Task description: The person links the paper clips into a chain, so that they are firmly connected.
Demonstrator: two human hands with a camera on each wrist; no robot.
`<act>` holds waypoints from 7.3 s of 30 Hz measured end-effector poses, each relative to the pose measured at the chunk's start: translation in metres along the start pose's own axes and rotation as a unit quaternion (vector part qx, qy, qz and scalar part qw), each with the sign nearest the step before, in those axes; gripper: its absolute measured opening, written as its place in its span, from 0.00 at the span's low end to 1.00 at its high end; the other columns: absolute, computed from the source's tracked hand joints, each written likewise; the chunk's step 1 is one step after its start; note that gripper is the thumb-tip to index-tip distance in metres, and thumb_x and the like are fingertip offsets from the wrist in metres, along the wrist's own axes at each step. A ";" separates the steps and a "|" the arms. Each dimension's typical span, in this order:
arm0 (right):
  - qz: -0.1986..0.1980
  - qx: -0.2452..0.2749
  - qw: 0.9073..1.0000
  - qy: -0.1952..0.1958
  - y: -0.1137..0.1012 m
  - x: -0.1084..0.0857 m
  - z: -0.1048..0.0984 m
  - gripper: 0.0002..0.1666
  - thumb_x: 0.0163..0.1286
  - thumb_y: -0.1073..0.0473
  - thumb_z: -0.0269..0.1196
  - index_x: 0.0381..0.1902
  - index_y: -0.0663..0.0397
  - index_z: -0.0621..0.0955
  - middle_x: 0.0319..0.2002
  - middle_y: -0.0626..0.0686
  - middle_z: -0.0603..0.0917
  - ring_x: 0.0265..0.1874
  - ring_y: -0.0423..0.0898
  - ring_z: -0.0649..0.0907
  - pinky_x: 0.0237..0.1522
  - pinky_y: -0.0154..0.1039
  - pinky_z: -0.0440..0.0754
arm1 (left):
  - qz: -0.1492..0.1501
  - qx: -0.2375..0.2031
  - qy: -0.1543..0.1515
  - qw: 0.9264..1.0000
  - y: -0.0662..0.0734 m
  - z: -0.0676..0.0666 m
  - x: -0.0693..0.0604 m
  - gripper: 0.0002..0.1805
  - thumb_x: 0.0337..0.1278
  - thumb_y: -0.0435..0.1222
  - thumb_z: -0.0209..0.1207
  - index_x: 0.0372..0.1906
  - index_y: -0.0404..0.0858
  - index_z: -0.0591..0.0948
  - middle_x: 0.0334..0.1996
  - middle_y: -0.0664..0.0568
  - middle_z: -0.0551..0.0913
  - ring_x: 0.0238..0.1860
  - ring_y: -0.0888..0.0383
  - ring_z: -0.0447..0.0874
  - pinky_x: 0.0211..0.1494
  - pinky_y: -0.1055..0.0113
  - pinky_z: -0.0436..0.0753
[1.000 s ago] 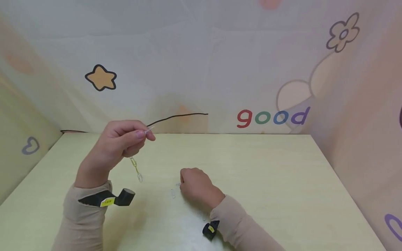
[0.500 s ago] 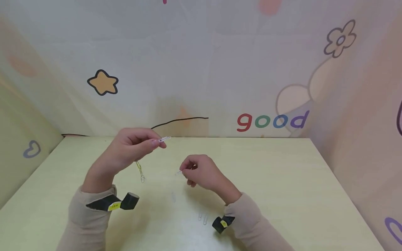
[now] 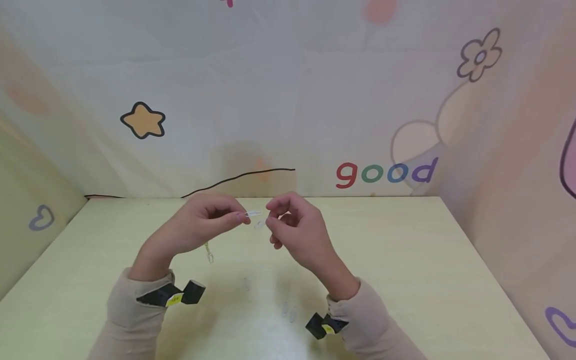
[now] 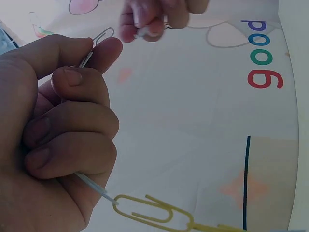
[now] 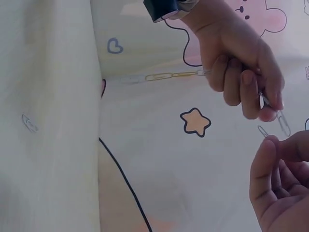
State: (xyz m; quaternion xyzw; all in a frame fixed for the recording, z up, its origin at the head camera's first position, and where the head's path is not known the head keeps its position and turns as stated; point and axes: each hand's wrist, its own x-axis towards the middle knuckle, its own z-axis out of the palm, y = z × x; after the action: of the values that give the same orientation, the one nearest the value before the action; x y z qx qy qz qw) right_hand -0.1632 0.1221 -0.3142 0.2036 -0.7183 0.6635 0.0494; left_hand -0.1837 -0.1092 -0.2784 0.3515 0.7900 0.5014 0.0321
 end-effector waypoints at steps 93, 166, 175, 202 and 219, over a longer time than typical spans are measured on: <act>0.007 -0.130 0.989 -0.071 -0.009 -0.007 0.002 0.09 0.72 0.66 0.61 0.48 0.55 0.81 0.36 0.54 0.81 0.24 0.52 0.82 0.29 0.43 0.84 | 0.003 -0.107 0.068 0.992 0.010 -0.013 -0.012 0.07 0.68 0.33 0.60 0.41 0.35 0.86 0.19 0.53 0.67 0.19 0.56 0.54 0.22 0.66 0.56; -0.017 0.095 0.990 -0.099 -0.009 -0.003 -0.010 0.02 0.73 0.69 0.61 0.40 0.64 0.77 0.31 0.60 0.78 0.24 0.50 0.82 0.30 0.42 0.85 | 0.016 -0.057 0.057 0.997 0.006 -0.002 -0.011 0.03 0.66 0.30 0.63 0.36 0.38 0.86 0.20 0.52 0.68 0.23 0.57 0.63 0.28 0.67 0.66; -0.136 0.094 0.985 -0.050 -0.018 -0.011 -0.006 0.02 0.73 0.72 0.58 0.42 0.68 0.75 0.30 0.57 0.77 0.20 0.50 0.80 0.27 0.41 0.84 | 0.043 -0.096 0.050 0.993 0.018 0.017 -0.003 0.04 0.66 0.30 0.61 0.35 0.37 0.85 0.19 0.51 0.65 0.20 0.56 0.58 0.24 0.66 0.60; -0.215 0.040 0.976 0.024 -0.032 -0.015 -0.005 0.05 0.70 0.72 0.60 0.40 0.73 0.77 0.29 0.55 0.79 0.18 0.46 0.79 0.25 0.37 0.82 | 0.102 -0.165 0.147 0.970 0.024 0.036 0.005 0.06 0.65 0.29 0.59 0.35 0.29 0.83 0.18 0.51 0.69 0.18 0.56 0.61 0.19 0.67 0.61; -0.209 0.047 0.976 0.032 -0.031 -0.017 0.000 0.03 0.70 0.74 0.59 0.40 0.72 0.77 0.29 0.55 0.79 0.18 0.46 0.78 0.25 0.37 0.82 | 0.102 -0.163 0.160 0.968 0.024 0.041 0.004 0.06 0.64 0.29 0.59 0.33 0.30 0.83 0.19 0.50 0.69 0.19 0.56 0.63 0.22 0.67 0.63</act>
State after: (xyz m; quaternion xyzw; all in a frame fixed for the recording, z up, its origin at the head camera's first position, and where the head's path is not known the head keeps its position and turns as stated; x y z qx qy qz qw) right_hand -0.1368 0.1248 -0.2906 0.3300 -0.6258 0.6779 0.1997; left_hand -0.1580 -0.0690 -0.2779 0.3356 0.6525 0.6736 -0.0888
